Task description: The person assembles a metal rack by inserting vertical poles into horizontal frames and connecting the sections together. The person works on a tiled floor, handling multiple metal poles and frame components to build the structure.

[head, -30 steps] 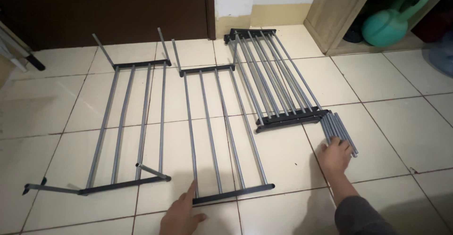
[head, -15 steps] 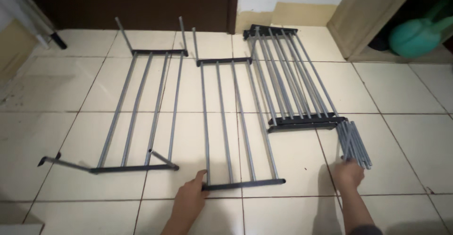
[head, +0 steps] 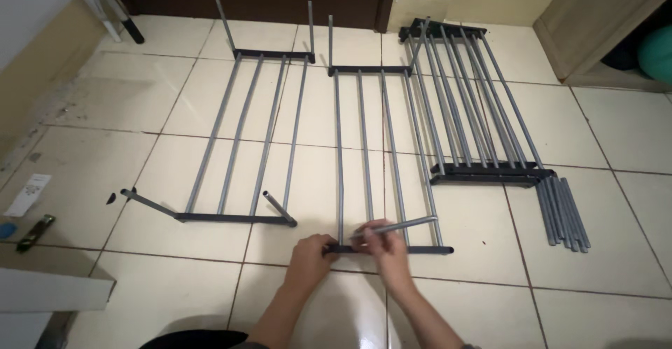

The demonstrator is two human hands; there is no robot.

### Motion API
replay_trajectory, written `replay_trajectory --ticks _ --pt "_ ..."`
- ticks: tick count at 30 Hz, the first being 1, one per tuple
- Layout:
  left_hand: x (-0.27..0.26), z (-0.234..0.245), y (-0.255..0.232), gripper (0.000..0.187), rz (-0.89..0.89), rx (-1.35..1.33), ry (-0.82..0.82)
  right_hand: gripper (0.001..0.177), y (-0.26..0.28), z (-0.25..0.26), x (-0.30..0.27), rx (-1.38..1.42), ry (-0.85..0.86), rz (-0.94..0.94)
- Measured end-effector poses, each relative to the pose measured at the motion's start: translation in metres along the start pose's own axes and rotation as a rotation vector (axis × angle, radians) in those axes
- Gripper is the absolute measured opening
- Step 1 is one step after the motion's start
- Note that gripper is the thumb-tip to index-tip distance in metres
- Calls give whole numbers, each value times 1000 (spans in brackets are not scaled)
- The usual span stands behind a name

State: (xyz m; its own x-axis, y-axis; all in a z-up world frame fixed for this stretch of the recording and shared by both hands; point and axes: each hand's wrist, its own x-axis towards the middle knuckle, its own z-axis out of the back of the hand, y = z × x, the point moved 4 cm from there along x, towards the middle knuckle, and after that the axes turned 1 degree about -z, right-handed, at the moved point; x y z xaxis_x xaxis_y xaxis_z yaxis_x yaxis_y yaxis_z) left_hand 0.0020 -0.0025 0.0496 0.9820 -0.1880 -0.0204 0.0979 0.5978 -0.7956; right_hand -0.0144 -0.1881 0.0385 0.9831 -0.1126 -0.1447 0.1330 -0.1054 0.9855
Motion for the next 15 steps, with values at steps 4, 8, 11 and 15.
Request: replay_trajectory --ticks 4,8,11,15 --pt "0 -1 1 19 35 41 25 14 12 -38 -7 -330 28 59" --pt "3 1 2 15 4 25 1 14 23 -47 -8 -584 26 101" --pt "4 0 3 15 32 11 14 10 29 -50 -13 -594 57 135" --pt "6 3 1 13 37 73 -3 15 27 -61 -20 -687 32 272"
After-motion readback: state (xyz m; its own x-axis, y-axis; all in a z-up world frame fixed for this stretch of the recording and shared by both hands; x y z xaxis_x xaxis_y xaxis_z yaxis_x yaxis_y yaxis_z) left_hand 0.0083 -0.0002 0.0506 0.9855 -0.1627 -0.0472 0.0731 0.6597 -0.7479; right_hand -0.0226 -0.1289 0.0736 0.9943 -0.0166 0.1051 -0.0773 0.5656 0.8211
